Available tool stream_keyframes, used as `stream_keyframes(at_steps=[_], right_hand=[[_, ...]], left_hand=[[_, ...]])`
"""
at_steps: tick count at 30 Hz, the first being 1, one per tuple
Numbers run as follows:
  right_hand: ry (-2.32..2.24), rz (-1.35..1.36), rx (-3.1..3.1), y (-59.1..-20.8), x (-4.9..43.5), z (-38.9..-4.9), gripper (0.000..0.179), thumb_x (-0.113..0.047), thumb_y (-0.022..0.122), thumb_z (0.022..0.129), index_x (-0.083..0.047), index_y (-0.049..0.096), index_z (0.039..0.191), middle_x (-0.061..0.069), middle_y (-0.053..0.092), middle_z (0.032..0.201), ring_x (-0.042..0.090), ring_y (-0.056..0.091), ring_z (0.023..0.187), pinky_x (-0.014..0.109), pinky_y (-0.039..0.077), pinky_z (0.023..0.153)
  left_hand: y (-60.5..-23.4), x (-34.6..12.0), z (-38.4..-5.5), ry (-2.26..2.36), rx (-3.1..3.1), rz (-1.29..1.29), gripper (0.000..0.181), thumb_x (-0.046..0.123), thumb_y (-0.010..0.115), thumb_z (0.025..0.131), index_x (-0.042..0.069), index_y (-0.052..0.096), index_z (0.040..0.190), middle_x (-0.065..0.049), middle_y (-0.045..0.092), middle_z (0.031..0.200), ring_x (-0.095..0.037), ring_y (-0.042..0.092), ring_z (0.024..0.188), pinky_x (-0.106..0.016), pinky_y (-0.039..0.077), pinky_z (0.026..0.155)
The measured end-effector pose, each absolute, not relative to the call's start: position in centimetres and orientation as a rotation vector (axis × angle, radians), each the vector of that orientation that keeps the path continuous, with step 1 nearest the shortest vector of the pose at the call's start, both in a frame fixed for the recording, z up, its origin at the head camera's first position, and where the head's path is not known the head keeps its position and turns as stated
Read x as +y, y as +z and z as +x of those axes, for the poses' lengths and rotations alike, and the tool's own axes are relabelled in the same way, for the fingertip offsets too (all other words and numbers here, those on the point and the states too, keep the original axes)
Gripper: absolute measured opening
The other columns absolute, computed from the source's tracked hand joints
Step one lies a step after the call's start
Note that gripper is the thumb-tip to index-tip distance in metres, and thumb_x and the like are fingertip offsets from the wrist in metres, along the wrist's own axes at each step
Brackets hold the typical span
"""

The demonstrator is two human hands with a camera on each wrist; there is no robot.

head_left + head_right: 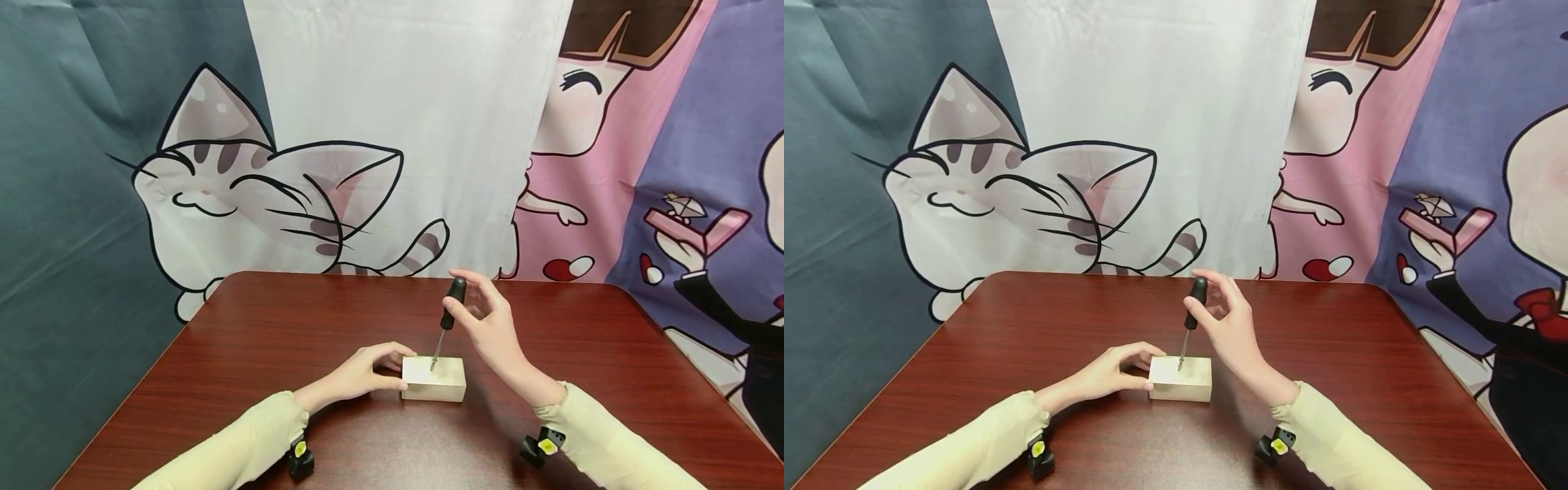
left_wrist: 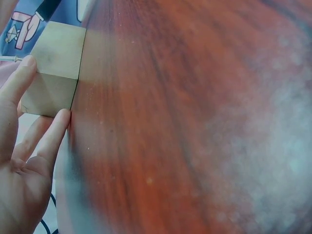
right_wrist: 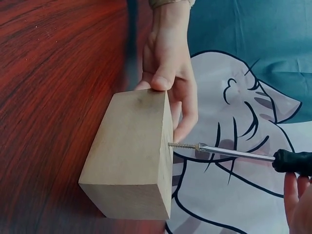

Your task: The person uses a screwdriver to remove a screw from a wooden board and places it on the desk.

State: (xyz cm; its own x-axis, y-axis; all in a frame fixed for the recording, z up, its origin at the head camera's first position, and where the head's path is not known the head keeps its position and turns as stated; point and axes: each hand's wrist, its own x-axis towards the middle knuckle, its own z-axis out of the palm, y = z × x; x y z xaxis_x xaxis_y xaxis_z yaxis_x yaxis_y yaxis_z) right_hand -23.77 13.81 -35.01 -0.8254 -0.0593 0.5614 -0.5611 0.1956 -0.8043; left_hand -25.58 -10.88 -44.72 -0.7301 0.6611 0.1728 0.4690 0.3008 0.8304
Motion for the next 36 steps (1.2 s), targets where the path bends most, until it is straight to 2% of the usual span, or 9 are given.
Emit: stream_keyframes(at_steps=[4, 8, 12, 16, 19, 25, 27, 33, 36], right_hand=[[1.692, 0.634, -2.071, -34.92, 13.92, -23.69, 0.044, -0.003, 0.060, 0.096, -0.016, 0.055, 0.138, -0.002, 0.069, 0.109, 0.005, 0.068, 0.097, 0.018, 0.055, 0.086], [1.753, 0.655, -2.056, -34.89, 13.92, -23.72, 0.039, -0.002, 0.054, 0.099, -0.012, 0.054, 0.137, 0.001, 0.068, 0.116, 0.005, 0.068, 0.104, 0.021, 0.057, 0.088], [1.687, 0.592, -2.084, -35.06, 13.86, -23.77, 0.040, -0.009, 0.066, 0.094, -0.016, 0.058, 0.132, -0.005, 0.063, 0.111, 0.006, 0.067, 0.091, 0.018, 0.056, 0.079], [1.623, 0.518, -2.114, -35.09, 13.82, -23.63, 0.043, -0.012, 0.074, 0.089, -0.020, 0.060, 0.129, -0.004, 0.057, 0.101, 0.010, 0.060, 0.074, 0.020, 0.050, 0.064], [1.631, 0.539, -2.107, -35.08, 13.90, -23.67, 0.044, -0.010, 0.071, 0.091, -0.018, 0.059, 0.132, 0.000, 0.061, 0.101, 0.009, 0.062, 0.079, 0.020, 0.052, 0.070], [1.702, 0.636, -2.084, -35.05, 13.89, -23.78, 0.042, -0.002, 0.053, 0.099, -0.014, 0.053, 0.139, 0.002, 0.067, 0.115, 0.003, 0.066, 0.105, 0.017, 0.054, 0.089], [1.725, 0.641, -2.064, -34.99, 13.78, -23.74, 0.039, -0.002, 0.054, 0.099, -0.010, 0.053, 0.137, 0.001, 0.067, 0.115, 0.005, 0.067, 0.103, 0.018, 0.055, 0.087], [1.657, 0.596, -2.087, -34.94, 13.74, -23.70, 0.043, -0.011, 0.070, 0.092, -0.012, 0.057, 0.133, 0.003, 0.060, 0.104, 0.010, 0.065, 0.079, 0.020, 0.055, 0.070], [1.641, 0.592, -2.098, -34.98, 13.81, -23.74, 0.043, -0.009, 0.068, 0.093, -0.013, 0.057, 0.134, 0.006, 0.060, 0.102, 0.009, 0.064, 0.080, 0.020, 0.054, 0.072]], left_hand=[[-44.72, -10.87, -25.58, 1.390, 2.373, 1.044, 0.051, 0.027, 0.081, 0.082, 0.025, 0.060, 0.128, 0.004, 0.071, 0.113, -0.006, 0.068, 0.104, -0.026, 0.054, 0.095], [-44.75, -10.85, -25.61, 1.387, 2.375, 1.049, 0.051, 0.027, 0.081, 0.082, 0.025, 0.060, 0.128, 0.004, 0.072, 0.112, -0.006, 0.068, 0.104, -0.025, 0.054, 0.095], [-44.76, -10.84, -25.61, 1.398, 2.366, 1.053, 0.050, 0.027, 0.081, 0.082, 0.025, 0.061, 0.128, 0.004, 0.072, 0.112, -0.006, 0.068, 0.104, -0.026, 0.054, 0.095], [-44.69, -10.85, -25.57, 1.400, 2.361, 1.046, 0.050, 0.027, 0.081, 0.082, 0.026, 0.060, 0.128, 0.004, 0.071, 0.113, -0.007, 0.068, 0.104, -0.026, 0.054, 0.095], [-44.66, -10.88, -25.53, 1.403, 2.358, 1.047, 0.050, 0.028, 0.081, 0.082, 0.026, 0.060, 0.128, 0.004, 0.071, 0.114, -0.008, 0.068, 0.105, -0.027, 0.055, 0.095], [-44.60, -10.92, -25.49, 1.397, 2.367, 1.063, 0.050, 0.029, 0.081, 0.082, 0.025, 0.060, 0.128, 0.003, 0.071, 0.115, -0.007, 0.068, 0.104, -0.027, 0.055, 0.095], [-44.55, -10.92, -25.45, 1.395, 2.368, 1.073, 0.050, 0.029, 0.081, 0.082, 0.024, 0.060, 0.128, 0.002, 0.071, 0.114, -0.008, 0.068, 0.104, -0.028, 0.055, 0.095], [-44.60, -10.90, -25.45, 1.404, 2.361, 1.064, 0.050, 0.028, 0.080, 0.083, 0.024, 0.060, 0.129, 0.002, 0.071, 0.113, -0.008, 0.068, 0.104, -0.028, 0.055, 0.095], [-44.66, -10.91, -25.49, 1.407, 2.359, 1.050, 0.050, 0.029, 0.081, 0.083, 0.026, 0.060, 0.128, 0.003, 0.071, 0.113, -0.007, 0.068, 0.104, -0.027, 0.054, 0.095]])
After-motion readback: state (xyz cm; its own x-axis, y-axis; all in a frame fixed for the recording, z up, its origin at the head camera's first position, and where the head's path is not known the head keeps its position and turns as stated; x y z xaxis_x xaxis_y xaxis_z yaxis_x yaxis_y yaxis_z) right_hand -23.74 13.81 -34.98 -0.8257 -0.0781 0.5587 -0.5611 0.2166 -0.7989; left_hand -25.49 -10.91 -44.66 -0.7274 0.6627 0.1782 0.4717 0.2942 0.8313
